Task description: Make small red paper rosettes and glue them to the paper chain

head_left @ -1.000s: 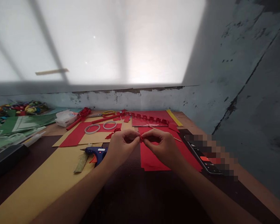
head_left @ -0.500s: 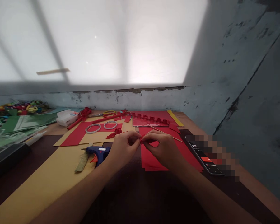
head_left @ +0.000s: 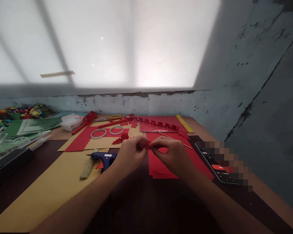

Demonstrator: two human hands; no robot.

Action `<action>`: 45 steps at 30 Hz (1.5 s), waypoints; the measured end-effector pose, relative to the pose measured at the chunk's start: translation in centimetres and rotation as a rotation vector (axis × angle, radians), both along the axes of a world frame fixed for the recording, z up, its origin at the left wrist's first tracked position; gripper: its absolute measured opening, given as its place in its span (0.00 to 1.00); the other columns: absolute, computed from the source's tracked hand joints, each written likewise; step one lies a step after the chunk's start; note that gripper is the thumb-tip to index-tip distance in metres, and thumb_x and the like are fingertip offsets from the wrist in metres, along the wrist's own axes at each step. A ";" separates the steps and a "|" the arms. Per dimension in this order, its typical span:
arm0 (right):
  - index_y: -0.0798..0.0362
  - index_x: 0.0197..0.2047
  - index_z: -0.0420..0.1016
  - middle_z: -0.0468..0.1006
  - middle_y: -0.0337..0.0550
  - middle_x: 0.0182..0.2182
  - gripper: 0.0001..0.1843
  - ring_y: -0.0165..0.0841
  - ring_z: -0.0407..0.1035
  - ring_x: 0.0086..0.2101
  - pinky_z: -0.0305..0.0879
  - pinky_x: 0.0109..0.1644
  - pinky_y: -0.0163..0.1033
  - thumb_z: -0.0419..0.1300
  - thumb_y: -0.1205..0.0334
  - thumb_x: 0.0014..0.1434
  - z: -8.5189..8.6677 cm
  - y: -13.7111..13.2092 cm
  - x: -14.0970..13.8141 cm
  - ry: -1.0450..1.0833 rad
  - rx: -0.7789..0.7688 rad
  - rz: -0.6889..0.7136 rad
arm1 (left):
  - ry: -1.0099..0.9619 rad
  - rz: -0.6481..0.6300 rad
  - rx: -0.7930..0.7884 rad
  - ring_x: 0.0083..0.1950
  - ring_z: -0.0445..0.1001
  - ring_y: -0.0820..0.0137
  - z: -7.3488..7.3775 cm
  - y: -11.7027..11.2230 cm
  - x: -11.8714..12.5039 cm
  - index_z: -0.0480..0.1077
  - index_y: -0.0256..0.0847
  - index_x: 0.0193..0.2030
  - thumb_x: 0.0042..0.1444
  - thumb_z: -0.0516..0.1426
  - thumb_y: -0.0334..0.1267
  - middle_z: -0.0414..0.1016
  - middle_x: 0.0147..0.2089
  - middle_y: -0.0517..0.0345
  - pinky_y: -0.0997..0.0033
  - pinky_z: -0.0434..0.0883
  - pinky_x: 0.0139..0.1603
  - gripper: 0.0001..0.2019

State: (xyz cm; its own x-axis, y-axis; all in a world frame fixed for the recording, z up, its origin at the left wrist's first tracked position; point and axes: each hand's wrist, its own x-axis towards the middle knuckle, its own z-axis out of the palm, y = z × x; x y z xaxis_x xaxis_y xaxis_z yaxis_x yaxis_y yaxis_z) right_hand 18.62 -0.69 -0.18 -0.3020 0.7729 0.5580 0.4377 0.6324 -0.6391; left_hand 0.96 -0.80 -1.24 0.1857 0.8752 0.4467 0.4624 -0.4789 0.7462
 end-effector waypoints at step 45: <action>0.49 0.34 0.83 0.84 0.39 0.32 0.03 0.35 0.78 0.35 0.73 0.41 0.39 0.66 0.63 0.56 -0.1 0.4 0.3 0.198 -0.205 -0.097 | -0.303 -0.173 -0.263 0.40 0.79 0.68 0.5 0.3 0.0 0.80 0.39 0.47 0.55 0.60 0.29 0.82 0.37 0.56 0.72 0.73 0.41 0.13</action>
State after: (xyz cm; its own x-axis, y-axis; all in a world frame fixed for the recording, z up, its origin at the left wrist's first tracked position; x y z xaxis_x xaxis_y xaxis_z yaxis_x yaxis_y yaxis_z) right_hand 18.89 -0.25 -0.32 -0.1224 0.8954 0.4281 0.3435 0.4429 -0.8282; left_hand 0.93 -0.46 -0.78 0.2343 0.9339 0.2700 0.1331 -0.3059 0.9427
